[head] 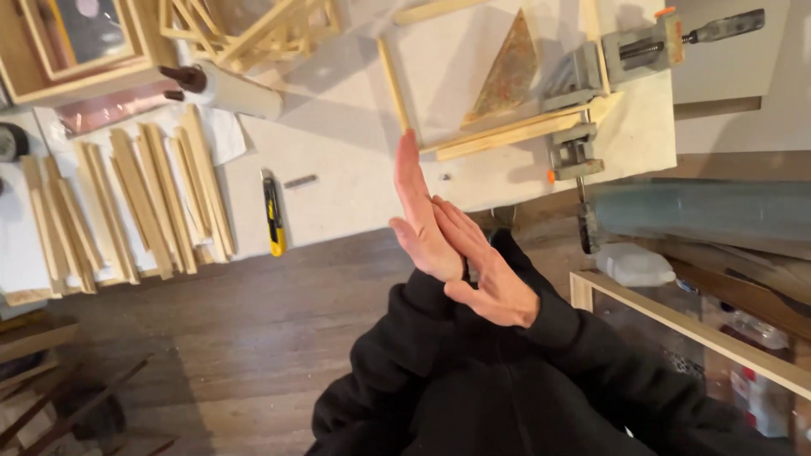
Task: The person fits a mitered wooden stick to the corner of a picture frame held in a bench vise, aligns it against a triangular corner block, tightens the vise screw with a screwdriver, and taps the joint with a hammer. They then release the clamp, reposition the frame, and prepare another stick for the next corner.
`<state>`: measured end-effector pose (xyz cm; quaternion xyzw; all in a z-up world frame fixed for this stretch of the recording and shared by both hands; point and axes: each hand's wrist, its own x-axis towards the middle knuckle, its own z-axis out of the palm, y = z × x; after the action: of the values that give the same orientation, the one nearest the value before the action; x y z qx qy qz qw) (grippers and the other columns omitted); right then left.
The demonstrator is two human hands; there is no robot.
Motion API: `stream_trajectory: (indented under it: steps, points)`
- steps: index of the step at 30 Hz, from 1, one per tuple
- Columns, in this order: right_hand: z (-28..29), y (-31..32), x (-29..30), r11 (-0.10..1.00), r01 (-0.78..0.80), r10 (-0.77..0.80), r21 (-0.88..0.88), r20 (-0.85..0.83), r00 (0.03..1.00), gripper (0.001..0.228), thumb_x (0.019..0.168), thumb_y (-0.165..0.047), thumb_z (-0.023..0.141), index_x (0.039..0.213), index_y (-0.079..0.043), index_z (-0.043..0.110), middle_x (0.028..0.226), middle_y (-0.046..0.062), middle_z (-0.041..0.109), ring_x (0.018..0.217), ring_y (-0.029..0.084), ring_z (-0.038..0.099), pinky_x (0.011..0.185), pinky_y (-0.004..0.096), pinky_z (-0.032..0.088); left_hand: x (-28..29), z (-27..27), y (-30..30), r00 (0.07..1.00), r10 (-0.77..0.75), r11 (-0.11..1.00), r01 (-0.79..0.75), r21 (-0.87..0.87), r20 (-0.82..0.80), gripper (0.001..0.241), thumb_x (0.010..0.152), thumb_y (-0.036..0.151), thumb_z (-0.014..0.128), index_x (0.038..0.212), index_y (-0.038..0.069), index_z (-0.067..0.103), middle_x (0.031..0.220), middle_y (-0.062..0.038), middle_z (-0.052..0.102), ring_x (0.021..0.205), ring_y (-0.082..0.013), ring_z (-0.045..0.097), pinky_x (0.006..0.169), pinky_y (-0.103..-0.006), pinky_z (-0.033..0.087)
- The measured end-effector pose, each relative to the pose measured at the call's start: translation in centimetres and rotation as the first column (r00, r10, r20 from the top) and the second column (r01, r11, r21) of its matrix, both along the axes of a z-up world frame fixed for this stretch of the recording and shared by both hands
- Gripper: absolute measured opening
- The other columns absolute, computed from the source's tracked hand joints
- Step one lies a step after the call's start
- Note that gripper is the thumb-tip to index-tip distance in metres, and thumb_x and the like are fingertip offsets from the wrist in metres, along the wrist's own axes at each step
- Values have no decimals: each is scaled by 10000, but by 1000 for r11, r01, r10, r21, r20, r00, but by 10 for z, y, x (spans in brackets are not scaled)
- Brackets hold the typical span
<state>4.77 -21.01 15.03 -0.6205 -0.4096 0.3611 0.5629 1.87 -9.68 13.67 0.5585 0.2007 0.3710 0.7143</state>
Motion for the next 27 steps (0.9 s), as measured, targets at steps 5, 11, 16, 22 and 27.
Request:
stream_trajectory:
  steps: [5,11,16,22,27]
  points:
    - [16,0,11,999,33,-33,-5,-24,999,895,1003,-514,548,1657,6,227,1765,217,203,1668,370,149,1342,489,146,-2,-5,-9,994,-8,998,15,-68,106,1012,1024,768,129,1689,5,99,1790,-195,96,1704,-310,61,1406,-473,11]
    - [22,-30,15,998,58,-58,-2,-37,998,953,1014,-635,498,1653,6,201,1763,218,188,1660,372,156,1334,499,157,30,22,-13,991,-48,996,57,-72,127,1004,1019,775,115,1705,46,39,1812,-152,47,1690,-283,21,1385,-457,-23]
    - [21,-43,53,997,19,-9,-69,141,990,1001,997,-732,362,1662,3,221,1767,218,198,1674,382,113,1347,515,142,59,13,-31,984,-88,975,117,-191,154,1003,1021,762,140,1716,48,27,1815,-162,37,1709,-296,25,1396,-443,-29]
    - [-40,-75,206,993,100,-100,-58,7,995,753,1111,-542,358,1615,15,303,1712,203,319,1624,337,287,1315,449,237,106,-46,-57,975,-203,804,217,-553,89,905,1037,657,312,1652,25,105,1767,-127,91,1659,-257,51,1335,-418,45]
    - [-123,-79,350,895,294,-99,-335,494,864,537,1034,-307,677,1458,-4,547,1352,187,675,1206,295,682,1008,458,525,146,-155,38,807,-32,907,271,322,-589,568,989,198,699,1508,75,505,1460,-153,610,1333,-283,584,1075,-414,470]
